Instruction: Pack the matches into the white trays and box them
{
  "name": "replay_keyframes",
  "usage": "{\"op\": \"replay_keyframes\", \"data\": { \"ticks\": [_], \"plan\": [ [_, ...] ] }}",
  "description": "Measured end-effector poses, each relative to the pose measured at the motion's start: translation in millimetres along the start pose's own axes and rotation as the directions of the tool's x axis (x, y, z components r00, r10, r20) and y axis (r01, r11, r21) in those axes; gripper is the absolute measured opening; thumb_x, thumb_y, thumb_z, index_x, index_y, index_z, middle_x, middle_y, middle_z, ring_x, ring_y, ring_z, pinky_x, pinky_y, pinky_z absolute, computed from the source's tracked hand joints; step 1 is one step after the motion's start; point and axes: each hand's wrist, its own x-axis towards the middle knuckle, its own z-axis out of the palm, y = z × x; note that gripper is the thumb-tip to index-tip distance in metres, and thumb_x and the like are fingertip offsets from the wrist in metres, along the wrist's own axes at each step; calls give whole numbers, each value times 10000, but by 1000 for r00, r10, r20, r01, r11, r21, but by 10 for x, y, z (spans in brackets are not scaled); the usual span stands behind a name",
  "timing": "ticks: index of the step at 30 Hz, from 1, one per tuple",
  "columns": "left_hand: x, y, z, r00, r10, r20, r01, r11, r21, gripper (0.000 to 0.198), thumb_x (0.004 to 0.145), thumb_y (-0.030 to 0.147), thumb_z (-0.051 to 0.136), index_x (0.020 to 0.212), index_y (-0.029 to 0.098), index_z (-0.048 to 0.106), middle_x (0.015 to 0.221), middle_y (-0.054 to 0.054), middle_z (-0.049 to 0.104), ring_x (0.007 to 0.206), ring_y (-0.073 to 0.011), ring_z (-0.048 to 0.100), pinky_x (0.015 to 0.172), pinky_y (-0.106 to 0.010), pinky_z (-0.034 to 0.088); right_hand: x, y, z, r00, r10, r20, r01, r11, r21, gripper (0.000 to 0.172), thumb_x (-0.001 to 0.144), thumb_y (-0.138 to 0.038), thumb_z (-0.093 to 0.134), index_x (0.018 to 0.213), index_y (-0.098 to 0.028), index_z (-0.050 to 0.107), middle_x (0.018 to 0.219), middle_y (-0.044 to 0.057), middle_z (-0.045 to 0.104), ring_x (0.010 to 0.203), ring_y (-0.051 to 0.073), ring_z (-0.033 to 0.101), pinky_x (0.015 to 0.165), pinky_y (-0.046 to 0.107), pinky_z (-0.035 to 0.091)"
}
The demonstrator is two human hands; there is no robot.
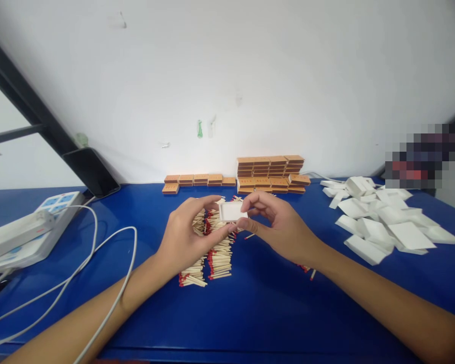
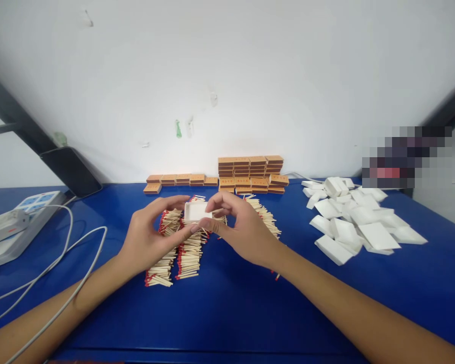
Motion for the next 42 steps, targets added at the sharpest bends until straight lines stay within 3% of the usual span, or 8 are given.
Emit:
{"op": "replay_keyframes", "data": {
  "ticks": [5, 8, 10, 12, 18, 27, 36, 42],
  "plan": [
    [28, -37, -31, 997, 53, 48, -52, 999, -13, 321, 886, 349, 851, 1166, 225, 753, 1056, -64, 806, 963, -233, 733, 854, -398, 593, 89, 22, -174, 991, 2, 133, 9, 997, -81, 333, 948, -504, 733, 1167, -279, 623, 1111, 48, 759, 990, 234, 707, 895, 402, 556],
    [29, -71, -23, 1000, -2, 13, 1, 1000, 11, 310, 890, 361, 846, 1153, 229, 750, 1074, -61, 801, 968, -234, 740, 871, -411, 591, 212, 128, -406, 1000, -25, 14, 28, 964, -265, 348, 995, -475, 650, 1276, -273, 611, 1060, 62, 783, 963, 256, 707, 889, 434, 541],
    [26, -102, -13, 1000, -24, -8, 24, 999, 41, 297, 902, 365, 834, 1150, 227, 750, 1077, -61, 799, 970, -235, 743, 877, -418, 588, 304, 261, -584, 992, -114, -43, 76, 853, -516, 227, 981, -422, 644, 1108, -241, 694, 1053, 93, 775, 999, 287, 681, 919, 468, 514],
    [23, -131, -3, 1000, -24, -14, 25, 998, 64, 291, 908, 365, 827, 1146, 219, 748, 1074, -66, 799, 969, -237, 745, 872, -419, 588, 373, 409, -723, 992, -106, 67, 122, 704, -700, 177, 960, -388, 653, 972, -236, 741, 1030, 106, 767, 1044, 320, 641, 946, 497, 480],
    [15, -158, 13, 1000, -11, 0, 11, 996, 90, 299, 919, 394, 806, 1150, 214, 745, 1082, -79, 799, 978, -251, 744, 865, -432, 593, 429, 646, -716, 986, 1, 165, 143, 489, -861, 171, 946, -353, 686, 864, -223, 760, 934, 108, 697, 998, 323, 578, 918, 475, 434],
    [6, -184, 7, 1000, 17, 13, -19, 992, 129, 299, 926, 394, 796, 1158, 216, 734, 1073, -81, 797, 964, -254, 739, 843, -430, 593, 364, 610, -701, 986, -7, 164, 148, 472, -869, 226, 978, -268, 601, 793, -221, 722, 911, 109, 676, 975, 316, 558, 863, 454, 423],
    [9, -176, 9, 999, 33, 16, -35, 991, 131, 299, 930, 383, 795, 1166, 211, 732, 1067, -78, 793, 961, -252, 734, 842, -427, 586, 345, 605, -679, 986, 21, 167, 141, 445, -884, 112, 942, -290, 688, 875, -208, 726, 953, 116, 678, 1009, 327, 559, 883, 457, 422],
    [3, -191, 17, 999, 36, 19, -38, 990, 139, 302, 925, 384, 800, 1166, 217, 727, 1050, -72, 795, 957, -253, 734, 843, -425, 585, 349, 640, -668, 978, 17, 209, 179, 452, -874, 182, 973, -222, 582, 840, -196, 705, 945, 124, 673, 1003, 314, 546, 877, 450, 413]
  ]
}}
